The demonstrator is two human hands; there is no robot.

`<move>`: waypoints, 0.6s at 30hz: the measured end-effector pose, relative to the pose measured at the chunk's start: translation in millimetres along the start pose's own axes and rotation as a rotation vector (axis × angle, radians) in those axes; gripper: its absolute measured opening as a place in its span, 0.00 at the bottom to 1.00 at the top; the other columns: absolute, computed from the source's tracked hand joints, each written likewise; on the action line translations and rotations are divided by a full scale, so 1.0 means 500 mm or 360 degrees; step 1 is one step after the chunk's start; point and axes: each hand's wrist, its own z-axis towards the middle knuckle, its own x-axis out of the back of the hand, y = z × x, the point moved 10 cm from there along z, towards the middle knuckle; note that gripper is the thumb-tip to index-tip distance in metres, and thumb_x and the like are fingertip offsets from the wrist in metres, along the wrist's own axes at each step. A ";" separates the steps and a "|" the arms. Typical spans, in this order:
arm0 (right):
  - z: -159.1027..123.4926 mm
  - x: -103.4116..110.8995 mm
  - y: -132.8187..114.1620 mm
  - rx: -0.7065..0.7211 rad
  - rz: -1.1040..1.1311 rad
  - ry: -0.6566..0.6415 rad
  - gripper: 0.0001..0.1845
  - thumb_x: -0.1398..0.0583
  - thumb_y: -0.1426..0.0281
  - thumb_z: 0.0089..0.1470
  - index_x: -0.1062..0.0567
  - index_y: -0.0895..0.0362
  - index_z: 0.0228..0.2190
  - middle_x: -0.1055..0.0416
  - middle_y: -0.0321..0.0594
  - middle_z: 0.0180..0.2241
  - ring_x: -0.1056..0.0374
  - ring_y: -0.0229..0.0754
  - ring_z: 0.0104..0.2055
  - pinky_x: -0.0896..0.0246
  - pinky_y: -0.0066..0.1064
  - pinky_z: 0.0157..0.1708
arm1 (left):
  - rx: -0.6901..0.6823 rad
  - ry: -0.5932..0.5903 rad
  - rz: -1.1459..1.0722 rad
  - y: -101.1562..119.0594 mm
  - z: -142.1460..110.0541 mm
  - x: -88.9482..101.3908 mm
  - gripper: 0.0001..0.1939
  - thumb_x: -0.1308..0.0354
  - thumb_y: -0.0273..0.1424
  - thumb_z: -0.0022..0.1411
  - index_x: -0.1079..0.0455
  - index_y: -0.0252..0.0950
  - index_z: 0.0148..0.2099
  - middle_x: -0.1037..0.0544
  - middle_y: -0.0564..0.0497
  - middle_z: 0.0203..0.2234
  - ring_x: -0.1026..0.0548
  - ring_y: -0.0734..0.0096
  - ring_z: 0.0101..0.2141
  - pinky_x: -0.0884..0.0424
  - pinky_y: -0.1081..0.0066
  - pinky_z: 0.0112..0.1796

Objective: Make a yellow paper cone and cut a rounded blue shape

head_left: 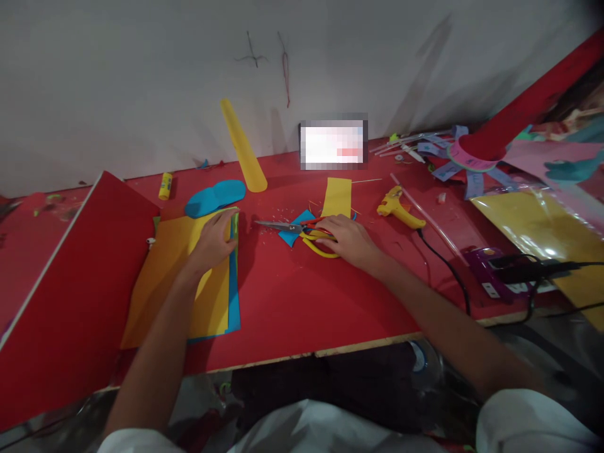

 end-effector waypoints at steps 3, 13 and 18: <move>0.001 -0.001 -0.001 -0.0007 -0.0019 -0.0025 0.12 0.36 0.63 0.68 0.20 0.53 0.50 0.20 0.50 0.53 0.27 0.54 0.53 0.34 0.42 0.52 | 0.0015 0.0007 -0.0010 -0.005 0.003 -0.002 0.39 0.45 0.29 0.56 0.36 0.32 0.71 0.30 0.38 0.69 0.33 0.49 0.70 0.38 0.50 0.71; 0.000 0.000 -0.002 0.0015 -0.0017 -0.0019 0.13 0.36 0.63 0.68 0.20 0.54 0.51 0.20 0.50 0.53 0.27 0.54 0.53 0.34 0.42 0.52 | 0.0227 -0.0028 0.0386 0.042 -0.018 0.022 0.39 0.48 0.24 0.62 0.41 0.41 0.75 0.35 0.42 0.72 0.31 0.45 0.67 0.29 0.50 0.64; 0.000 0.000 -0.002 0.0000 -0.0022 -0.0015 0.13 0.36 0.63 0.68 0.20 0.54 0.50 0.20 0.49 0.53 0.27 0.54 0.54 0.34 0.43 0.53 | 0.0233 0.0001 0.0540 0.044 -0.022 0.018 0.28 0.48 0.30 0.70 0.36 0.38 0.70 0.29 0.39 0.68 0.29 0.44 0.65 0.30 0.50 0.61</move>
